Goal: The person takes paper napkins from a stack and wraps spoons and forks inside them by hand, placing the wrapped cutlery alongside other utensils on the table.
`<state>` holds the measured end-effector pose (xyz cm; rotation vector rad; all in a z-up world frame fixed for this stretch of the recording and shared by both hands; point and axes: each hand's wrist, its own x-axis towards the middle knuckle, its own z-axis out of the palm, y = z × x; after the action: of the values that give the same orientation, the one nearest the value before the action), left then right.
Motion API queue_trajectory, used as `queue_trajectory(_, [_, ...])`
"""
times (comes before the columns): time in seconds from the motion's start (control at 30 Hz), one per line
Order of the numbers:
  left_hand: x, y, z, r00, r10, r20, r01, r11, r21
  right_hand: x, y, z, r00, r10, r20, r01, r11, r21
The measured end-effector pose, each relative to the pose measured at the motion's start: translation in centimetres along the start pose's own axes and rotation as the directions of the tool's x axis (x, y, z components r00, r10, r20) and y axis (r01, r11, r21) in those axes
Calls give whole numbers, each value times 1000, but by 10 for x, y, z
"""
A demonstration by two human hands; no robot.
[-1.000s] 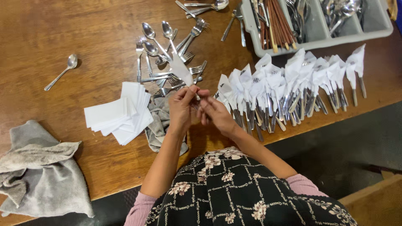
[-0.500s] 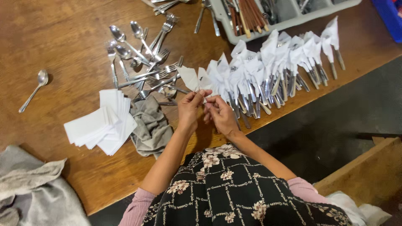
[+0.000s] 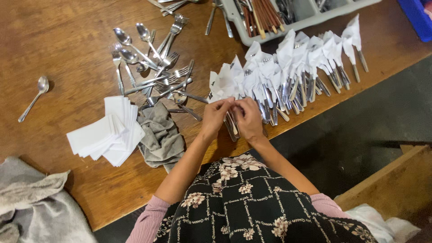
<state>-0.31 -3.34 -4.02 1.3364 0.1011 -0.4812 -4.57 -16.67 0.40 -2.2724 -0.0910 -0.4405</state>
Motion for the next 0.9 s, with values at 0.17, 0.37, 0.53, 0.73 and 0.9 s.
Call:
queue_trajectory(0.17, [-28,29,-39,948,315,-52,-274,887,373,6,24,2,983,165,83,-152,977,-147])
queue_trajectory(0.37, [-62,55,-147,660,646,-384,-278,684,674,20,-2,1,986,152,74,-131,962,-241])
queue_trajectory(0.53, [-91,20,-255,506,743,-438,137,432,891,41,-29,11,991,21,133,-7,995,-102])
queue_trajectory(0.73, [-113,-27,-291,550,693,-465,446,227,866,57,-58,55,942,-225,250,216,974,60])
queue_trajectory(0.9, [-122,-6,-263,488,608,-626,430,458,779,63,-86,72,906,-277,320,233,958,170])
